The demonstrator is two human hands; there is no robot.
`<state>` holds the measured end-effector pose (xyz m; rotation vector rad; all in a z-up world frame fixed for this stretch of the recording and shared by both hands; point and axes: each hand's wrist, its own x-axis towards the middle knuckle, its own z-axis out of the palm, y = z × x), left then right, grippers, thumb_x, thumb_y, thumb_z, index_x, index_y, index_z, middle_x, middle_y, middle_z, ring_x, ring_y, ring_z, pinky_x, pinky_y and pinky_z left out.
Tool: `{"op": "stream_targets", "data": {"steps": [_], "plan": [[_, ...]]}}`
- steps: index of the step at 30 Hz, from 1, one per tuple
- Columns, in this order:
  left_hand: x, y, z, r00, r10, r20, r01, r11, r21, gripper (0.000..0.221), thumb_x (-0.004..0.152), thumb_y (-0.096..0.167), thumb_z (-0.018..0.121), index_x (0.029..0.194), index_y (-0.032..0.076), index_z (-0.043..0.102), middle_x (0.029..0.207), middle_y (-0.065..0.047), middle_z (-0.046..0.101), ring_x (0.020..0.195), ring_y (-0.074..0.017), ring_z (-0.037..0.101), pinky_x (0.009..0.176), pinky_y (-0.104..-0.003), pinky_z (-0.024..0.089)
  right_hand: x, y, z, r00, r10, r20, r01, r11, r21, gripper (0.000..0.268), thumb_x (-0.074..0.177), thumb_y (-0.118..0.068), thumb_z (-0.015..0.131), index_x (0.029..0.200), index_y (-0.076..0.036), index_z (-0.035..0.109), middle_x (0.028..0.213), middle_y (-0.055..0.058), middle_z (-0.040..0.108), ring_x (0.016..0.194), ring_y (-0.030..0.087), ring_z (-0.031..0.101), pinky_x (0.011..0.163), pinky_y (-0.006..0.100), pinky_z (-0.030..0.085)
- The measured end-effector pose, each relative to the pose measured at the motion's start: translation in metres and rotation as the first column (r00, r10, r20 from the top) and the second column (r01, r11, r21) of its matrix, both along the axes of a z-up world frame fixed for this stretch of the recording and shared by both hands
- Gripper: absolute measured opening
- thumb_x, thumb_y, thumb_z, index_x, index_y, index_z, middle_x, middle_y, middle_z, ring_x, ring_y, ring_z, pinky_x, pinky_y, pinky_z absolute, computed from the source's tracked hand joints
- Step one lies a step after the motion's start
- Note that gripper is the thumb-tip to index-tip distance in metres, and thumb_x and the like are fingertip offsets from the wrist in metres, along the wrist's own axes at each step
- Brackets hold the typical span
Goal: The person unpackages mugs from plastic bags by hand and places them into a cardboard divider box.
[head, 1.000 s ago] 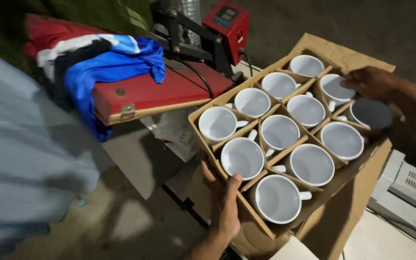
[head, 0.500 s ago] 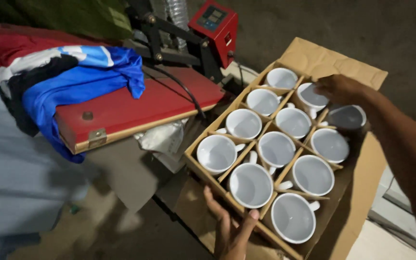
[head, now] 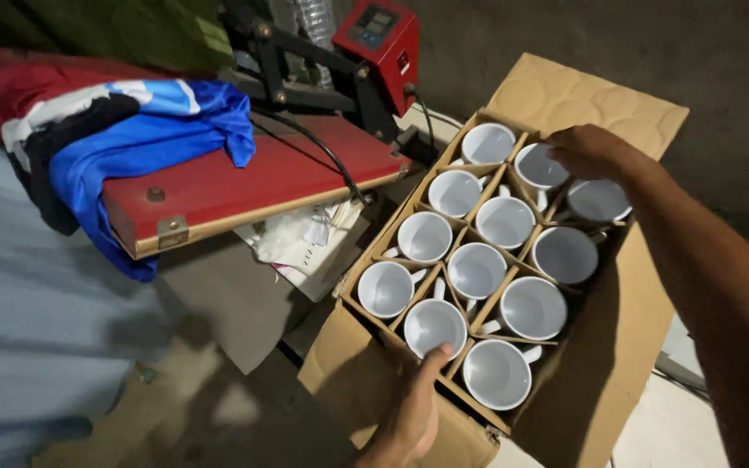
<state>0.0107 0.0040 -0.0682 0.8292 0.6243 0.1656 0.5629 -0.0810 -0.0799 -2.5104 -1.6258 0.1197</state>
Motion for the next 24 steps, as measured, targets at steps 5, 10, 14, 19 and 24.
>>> {"op": "stream_targets", "data": {"steps": [5, 10, 14, 19, 24], "plan": [[-0.002, -0.003, -0.003, 0.99, 0.134, 0.045, -0.135, 0.991, 0.022, 0.068, 0.087, 0.028, 0.07, 0.144, -0.002, 0.046, 0.148, -0.007, 0.053, 0.14, -0.0162, 0.04, 0.121, -0.033, 0.02, -0.067, 0.004, 0.038, 0.953, -0.296, -0.063, 0.298, 0.954, 0.023, 0.033, 0.102, -0.028, 0.062, 0.125, -0.004, 0.068, 0.113, 0.024, 0.074, 0.104, 0.043, 0.069, 0.09, 0.051, 0.055], [-0.009, -0.007, 0.048, 0.984, 0.081, 0.157, -0.095, 0.992, 0.085, 0.08, 0.09, 0.022, 0.066, 0.155, 0.001, 0.024, 0.158, -0.012, 0.037, 0.145, -0.0228, 0.035, 0.121, -0.037, 0.021, -0.125, -0.014, 0.044, 0.953, -0.282, -0.11, 0.301, 0.912, 0.279, 0.041, 0.097, -0.021, 0.066, 0.135, -0.006, 0.06, 0.116, 0.025, 0.071, 0.104, 0.044, 0.068, 0.088, 0.051, 0.054], [-0.019, -0.016, 0.082, 0.993, 0.018, 0.121, -0.048, 0.968, 0.244, 0.094, 0.089, 0.017, 0.062, 0.163, 0.013, 0.006, 0.17, -0.009, 0.021, 0.155, -0.0209, 0.023, 0.122, -0.037, 0.017, -0.145, -0.022, 0.028, 0.97, -0.148, 0.191, 0.011, 0.817, 0.576, 0.049, 0.087, -0.011, 0.063, 0.136, -0.007, 0.063, 0.131, 0.027, 0.067, 0.112, 0.044, 0.066, 0.087, 0.047, 0.055], [-0.029, -0.025, 0.113, 0.928, -0.243, 0.284, 0.047, 0.828, 0.558, 0.088, 0.089, 0.016, 0.063, 0.164, 0.004, 0.019, 0.171, -0.017, 0.027, 0.159, -0.0269, 0.023, 0.126, -0.04, 0.016, -0.256, -0.084, 0.087, 0.944, -0.302, -0.134, 0.329, 0.822, 0.465, 0.026, 0.095, -0.017, 0.069, 0.119, -0.007, 0.07, 0.112, 0.015, 0.074, 0.095, 0.033, 0.071, 0.078, 0.043, 0.058], [0.034, -0.045, 0.106, 0.682, -0.726, 0.088, 0.224, 0.322, 0.92, 0.053, 0.097, 0.019, 0.065, 0.148, 0.005, 0.054, 0.151, -0.016, 0.059, 0.144, -0.0337, 0.054, 0.123, -0.043, 0.04, -0.346, -0.208, 0.049, 0.776, -0.391, -0.495, 0.625, 0.587, 0.515, 0.02, 0.1, -0.017, 0.068, 0.118, -0.011, 0.074, 0.112, 0.008, 0.078, 0.097, 0.02, 0.074, 0.072, 0.036, 0.057]]}}
